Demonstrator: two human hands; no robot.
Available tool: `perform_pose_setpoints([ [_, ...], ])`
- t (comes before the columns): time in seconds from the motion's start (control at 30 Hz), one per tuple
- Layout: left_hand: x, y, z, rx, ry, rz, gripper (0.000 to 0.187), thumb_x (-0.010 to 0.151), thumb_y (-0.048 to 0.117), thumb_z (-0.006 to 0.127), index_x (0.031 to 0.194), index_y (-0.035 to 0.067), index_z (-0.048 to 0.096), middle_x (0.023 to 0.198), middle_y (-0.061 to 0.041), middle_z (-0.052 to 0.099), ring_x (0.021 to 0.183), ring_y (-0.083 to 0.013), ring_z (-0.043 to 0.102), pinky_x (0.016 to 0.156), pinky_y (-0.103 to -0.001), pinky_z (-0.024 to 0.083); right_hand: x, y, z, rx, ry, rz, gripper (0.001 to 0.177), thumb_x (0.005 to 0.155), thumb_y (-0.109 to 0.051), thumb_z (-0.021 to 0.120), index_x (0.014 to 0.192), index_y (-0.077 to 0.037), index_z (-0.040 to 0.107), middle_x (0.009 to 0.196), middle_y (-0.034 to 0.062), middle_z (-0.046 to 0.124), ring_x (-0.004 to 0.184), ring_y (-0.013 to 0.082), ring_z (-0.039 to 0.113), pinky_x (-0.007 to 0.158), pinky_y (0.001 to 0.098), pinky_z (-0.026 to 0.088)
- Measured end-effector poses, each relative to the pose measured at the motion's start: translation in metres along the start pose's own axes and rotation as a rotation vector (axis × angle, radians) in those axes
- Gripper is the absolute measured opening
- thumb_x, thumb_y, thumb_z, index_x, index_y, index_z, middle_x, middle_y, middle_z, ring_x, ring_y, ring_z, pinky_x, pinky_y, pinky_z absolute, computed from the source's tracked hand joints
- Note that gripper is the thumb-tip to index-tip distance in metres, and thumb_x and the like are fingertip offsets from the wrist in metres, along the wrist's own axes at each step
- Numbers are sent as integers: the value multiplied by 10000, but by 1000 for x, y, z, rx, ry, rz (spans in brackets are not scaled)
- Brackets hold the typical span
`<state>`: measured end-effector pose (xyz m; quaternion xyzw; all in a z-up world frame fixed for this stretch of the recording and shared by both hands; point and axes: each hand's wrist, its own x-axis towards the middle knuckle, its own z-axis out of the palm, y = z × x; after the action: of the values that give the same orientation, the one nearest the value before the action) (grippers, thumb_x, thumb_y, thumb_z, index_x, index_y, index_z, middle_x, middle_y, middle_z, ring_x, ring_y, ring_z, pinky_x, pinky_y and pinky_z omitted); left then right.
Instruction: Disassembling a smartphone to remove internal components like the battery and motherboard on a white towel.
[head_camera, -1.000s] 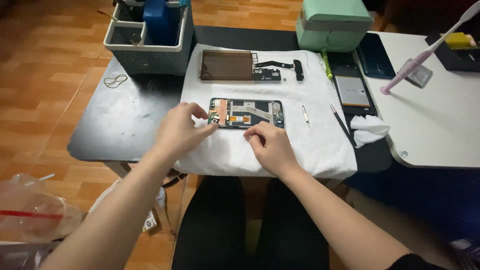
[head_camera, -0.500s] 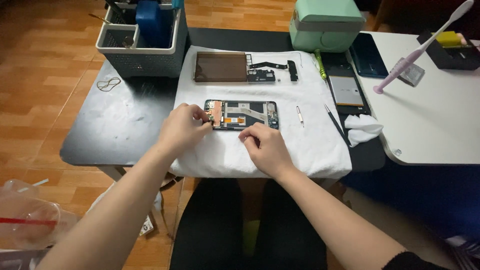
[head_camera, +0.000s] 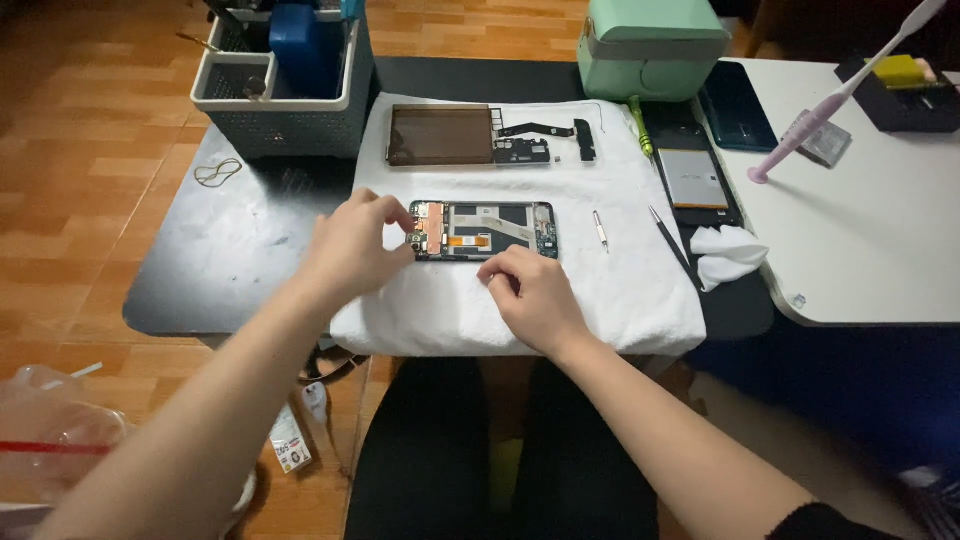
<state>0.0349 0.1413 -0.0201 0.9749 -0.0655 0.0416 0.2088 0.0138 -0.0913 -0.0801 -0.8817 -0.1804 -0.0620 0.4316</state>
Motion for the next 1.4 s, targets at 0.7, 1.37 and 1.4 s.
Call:
perform_pose_setpoints([
  [0.7,-58,-14,68,173,289,150,439,958,385,552,1391,369,623,1378,-55,528,1314,-293,472,993,-534,346,0,-1,3,-21,26,-42,215,919,-35,562,881,-84,769,763,118,720,689,216,693,611,296,575],
  [1.37,-54,-10,57,184,160,177,459,947,273,505,1397,246,596,1430,-124,555,1353,-299,498,1038,-546,339,-2,-4,2,-55,12,-24,217,924,-38,556,871,-93,759,744,99,703,673,202,672,626,293,563],
  [1.4,-52,-12,58,198,148,173,456,949,290,499,1395,275,594,1418,-107,559,1353,-287,501,1043,-542,342,-2,-5,2,-59,9,-26,217,926,-38,554,872,-93,757,746,98,703,675,203,672,630,294,563],
])
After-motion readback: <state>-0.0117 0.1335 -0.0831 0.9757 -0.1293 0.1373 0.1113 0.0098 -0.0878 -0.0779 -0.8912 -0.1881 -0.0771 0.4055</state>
